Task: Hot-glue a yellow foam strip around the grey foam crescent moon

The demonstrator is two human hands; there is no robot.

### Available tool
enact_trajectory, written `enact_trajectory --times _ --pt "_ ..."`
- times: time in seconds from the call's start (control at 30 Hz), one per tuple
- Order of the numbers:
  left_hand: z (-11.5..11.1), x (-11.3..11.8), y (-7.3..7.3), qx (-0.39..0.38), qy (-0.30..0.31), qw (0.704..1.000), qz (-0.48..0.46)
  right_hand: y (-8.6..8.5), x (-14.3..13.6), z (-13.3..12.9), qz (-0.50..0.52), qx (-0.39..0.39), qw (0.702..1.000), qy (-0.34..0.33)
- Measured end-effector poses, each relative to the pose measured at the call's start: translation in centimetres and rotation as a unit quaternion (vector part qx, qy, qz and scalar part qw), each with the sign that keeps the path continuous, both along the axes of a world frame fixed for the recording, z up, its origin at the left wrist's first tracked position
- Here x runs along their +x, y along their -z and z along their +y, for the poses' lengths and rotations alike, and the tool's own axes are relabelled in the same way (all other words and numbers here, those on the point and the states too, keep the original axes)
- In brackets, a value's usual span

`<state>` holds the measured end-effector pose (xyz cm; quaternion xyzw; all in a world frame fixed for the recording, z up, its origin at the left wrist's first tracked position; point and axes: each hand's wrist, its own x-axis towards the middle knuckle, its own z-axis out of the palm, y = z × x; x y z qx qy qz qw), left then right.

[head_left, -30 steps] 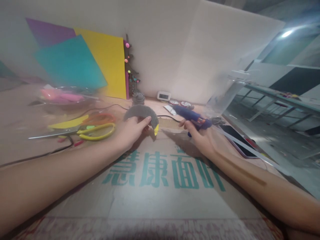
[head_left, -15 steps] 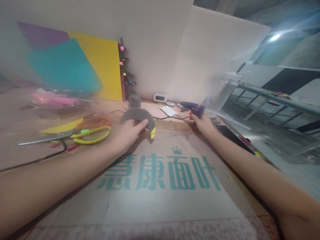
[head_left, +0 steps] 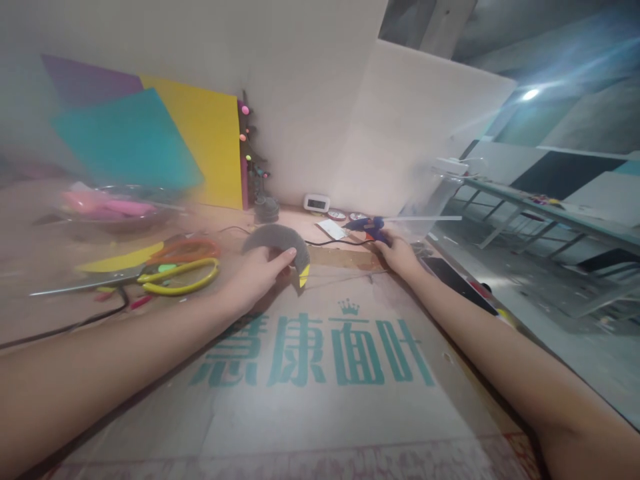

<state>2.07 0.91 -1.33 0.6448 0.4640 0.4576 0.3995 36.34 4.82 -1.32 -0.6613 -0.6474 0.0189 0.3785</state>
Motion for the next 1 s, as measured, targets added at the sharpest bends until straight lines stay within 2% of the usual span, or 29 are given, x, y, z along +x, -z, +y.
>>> enact_trajectory --times 0.13,0.27,0.4,0.5,0.6,0.7,0.77,0.87,0.93,1.0 --pt "-0.2 -0.1 -0.2 -0.004 0.002 1.0 0.021 0.2 0.0 0.1 0.017 0.028 0.999 0.009" --pt "-0.4 -0.1 -0.5 0.005 -0.003 1.0 0.027 0.1 -0.1 0.0 0.038 0.073 0.994 0.07" --pt "-0.4 0.0 -0.6 0.003 -0.001 0.999 0.035 -0.8 -0.4 -0.8 0.041 0.117 0.985 0.12" --pt "-0.4 0.0 -0.5 0.005 0.003 0.999 0.034 -1.7 -1.3 -1.9 0.029 0.157 0.98 0.115" --pt "-0.4 0.0 -0.5 0.011 0.007 0.999 0.039 -2.8 -3.1 -3.0 0.027 0.179 0.982 0.059" --pt "-0.5 0.0 -0.6 0.012 0.005 1.0 0.026 -3.8 -6.2 -4.7 0.062 0.138 0.988 -0.031" --pt "-0.5 0.0 -0.6 0.012 0.013 1.0 0.017 -4.4 -8.6 -6.4 0.088 0.063 0.989 -0.104" --pt "-0.6 0.0 -0.7 0.013 0.024 1.0 0.015 -4.7 -12.0 -9.0 0.108 -0.089 0.974 -0.18" --pt "-0.6 0.0 -0.7 0.005 0.016 1.0 0.02 -4.4 -13.3 -10.2 0.11 -0.141 0.959 -0.219" --pt "-0.6 0.0 -0.9 -0.002 0.01 0.999 0.03 -3.9 -13.7 -10.6 0.086 -0.154 0.955 -0.239"
